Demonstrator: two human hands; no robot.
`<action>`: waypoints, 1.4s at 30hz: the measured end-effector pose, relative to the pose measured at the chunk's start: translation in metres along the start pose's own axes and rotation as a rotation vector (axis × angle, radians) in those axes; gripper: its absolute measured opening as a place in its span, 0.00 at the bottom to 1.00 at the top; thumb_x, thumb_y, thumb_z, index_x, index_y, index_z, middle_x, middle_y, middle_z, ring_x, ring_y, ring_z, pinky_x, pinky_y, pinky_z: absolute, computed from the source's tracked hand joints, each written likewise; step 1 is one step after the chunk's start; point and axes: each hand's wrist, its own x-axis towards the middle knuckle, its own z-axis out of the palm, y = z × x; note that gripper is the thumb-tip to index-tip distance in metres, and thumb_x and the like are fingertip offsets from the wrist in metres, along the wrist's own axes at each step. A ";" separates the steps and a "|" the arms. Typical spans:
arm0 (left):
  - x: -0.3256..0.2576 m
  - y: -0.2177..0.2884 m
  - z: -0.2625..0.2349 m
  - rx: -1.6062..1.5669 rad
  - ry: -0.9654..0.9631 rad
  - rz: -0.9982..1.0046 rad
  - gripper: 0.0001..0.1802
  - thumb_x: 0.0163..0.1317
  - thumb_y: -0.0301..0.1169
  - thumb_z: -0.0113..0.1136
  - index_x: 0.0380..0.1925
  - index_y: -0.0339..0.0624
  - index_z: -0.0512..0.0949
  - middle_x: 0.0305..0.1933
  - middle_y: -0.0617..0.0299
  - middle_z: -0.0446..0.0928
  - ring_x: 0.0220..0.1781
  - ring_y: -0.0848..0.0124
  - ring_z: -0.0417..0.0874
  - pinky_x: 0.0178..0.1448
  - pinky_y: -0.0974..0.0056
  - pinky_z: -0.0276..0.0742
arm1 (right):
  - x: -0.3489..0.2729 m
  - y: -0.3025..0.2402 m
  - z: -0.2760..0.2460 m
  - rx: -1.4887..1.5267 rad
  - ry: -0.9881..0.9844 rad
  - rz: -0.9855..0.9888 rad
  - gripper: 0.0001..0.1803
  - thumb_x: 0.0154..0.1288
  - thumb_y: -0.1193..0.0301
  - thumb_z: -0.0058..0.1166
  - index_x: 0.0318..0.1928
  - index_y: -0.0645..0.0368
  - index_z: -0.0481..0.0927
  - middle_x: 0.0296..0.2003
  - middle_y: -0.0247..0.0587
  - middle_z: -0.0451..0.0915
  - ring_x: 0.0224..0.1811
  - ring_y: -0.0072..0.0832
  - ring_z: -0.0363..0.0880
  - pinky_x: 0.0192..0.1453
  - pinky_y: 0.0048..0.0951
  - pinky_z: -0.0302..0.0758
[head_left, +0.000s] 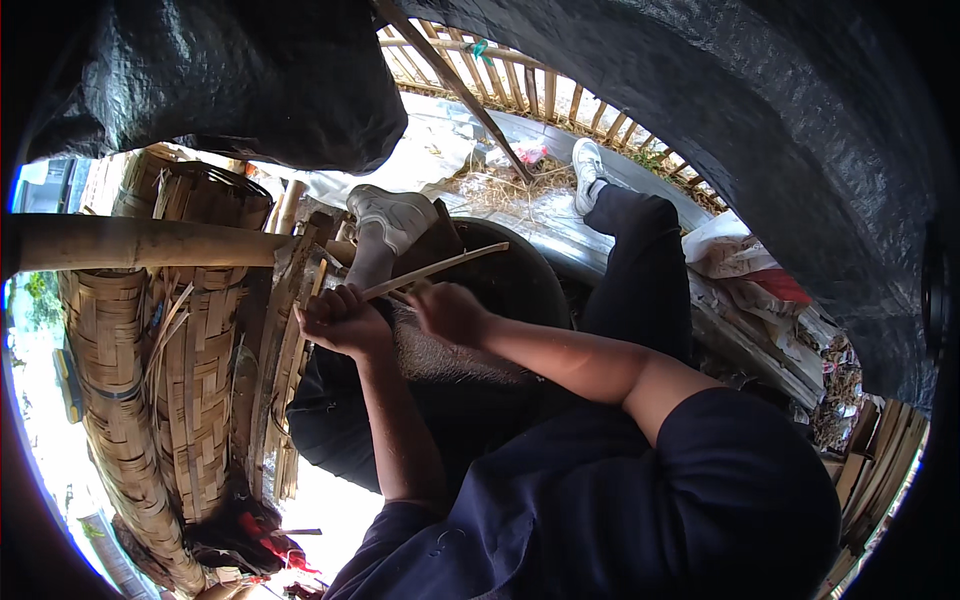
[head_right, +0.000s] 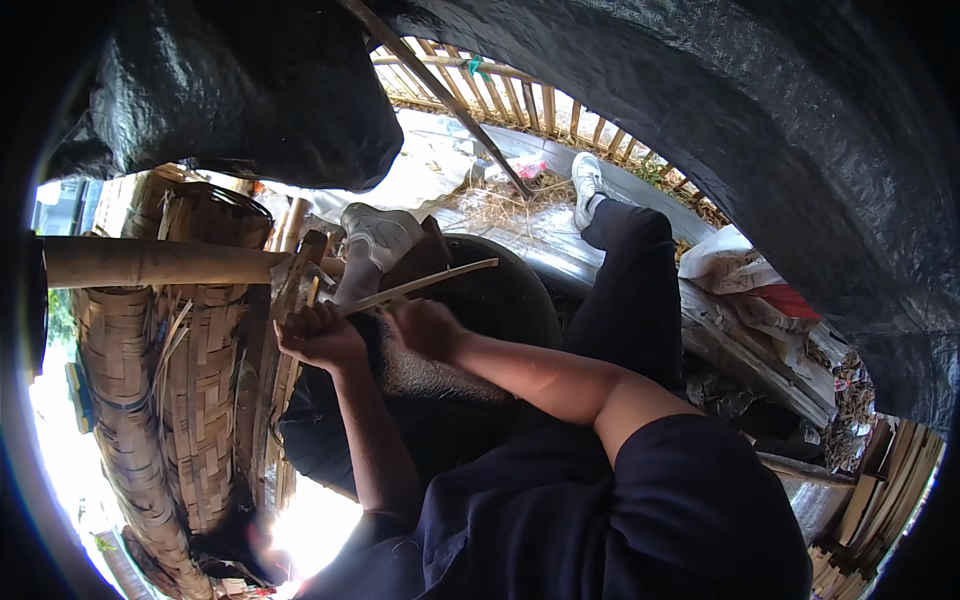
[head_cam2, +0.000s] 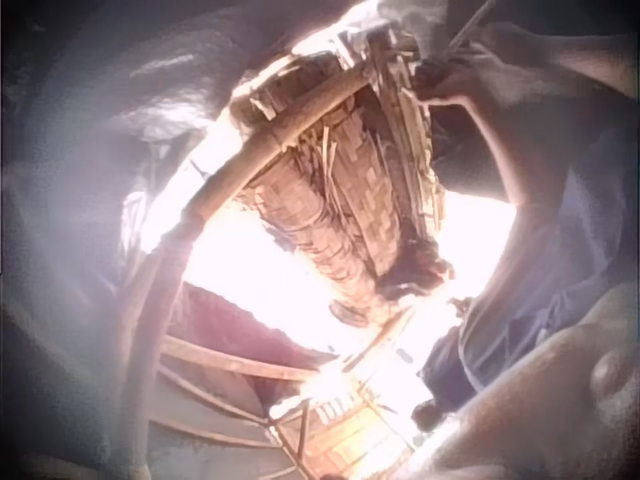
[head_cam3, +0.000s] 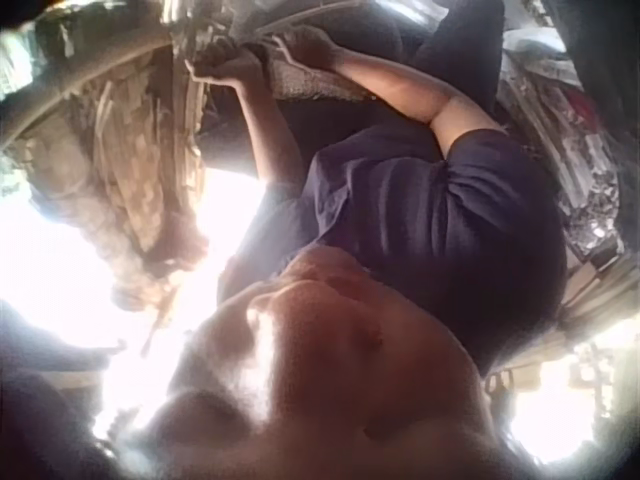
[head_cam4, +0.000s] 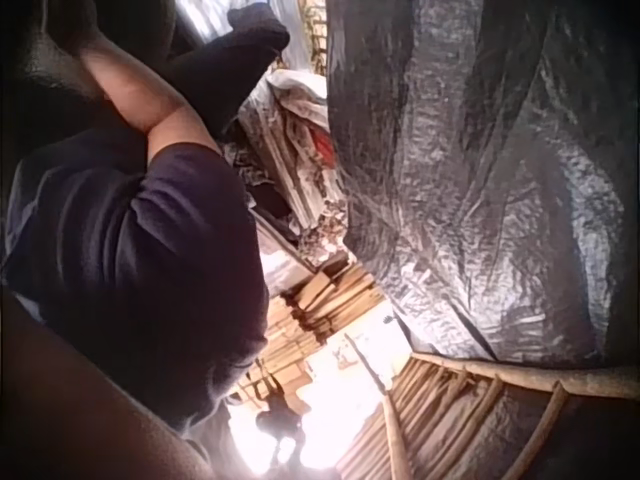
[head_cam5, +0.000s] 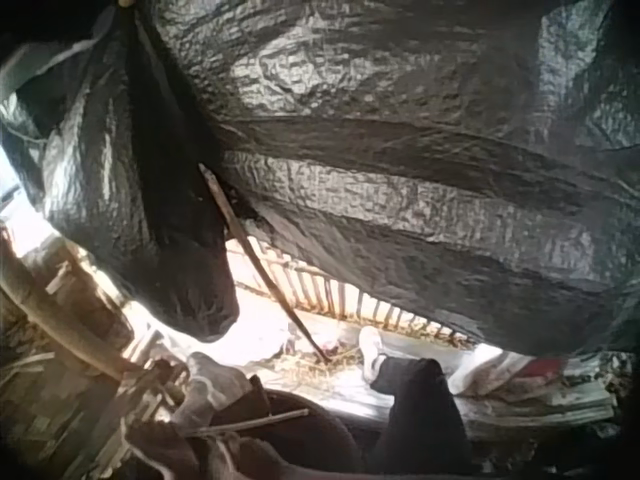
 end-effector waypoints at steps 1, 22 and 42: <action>0.000 -0.004 0.005 -0.006 -0.015 -0.009 0.23 0.65 0.42 0.41 0.13 0.54 0.48 0.12 0.73 0.40 0.14 0.78 0.40 0.22 0.67 0.43 | -0.001 0.043 0.003 -0.124 0.099 -0.033 0.15 0.70 0.65 0.43 0.36 0.66 0.73 0.19 0.57 0.78 0.22 0.52 0.79 0.25 0.49 0.76; -0.002 0.000 0.001 -0.026 -0.028 -0.018 0.23 0.66 0.42 0.40 0.13 0.54 0.47 0.12 0.72 0.41 0.15 0.78 0.40 0.22 0.66 0.43 | -0.003 -0.005 -0.006 -0.082 -0.063 0.279 0.16 0.71 0.63 0.37 0.43 0.64 0.72 0.28 0.61 0.80 0.34 0.52 0.82 0.39 0.47 0.79; -0.003 -0.006 0.007 -0.009 -0.129 -0.034 0.24 0.66 0.43 0.40 0.13 0.54 0.47 0.12 0.72 0.41 0.15 0.77 0.41 0.23 0.66 0.43 | -0.009 0.097 0.006 -0.193 0.143 0.503 0.19 0.72 0.61 0.40 0.36 0.66 0.74 0.25 0.57 0.81 0.30 0.51 0.82 0.35 0.46 0.80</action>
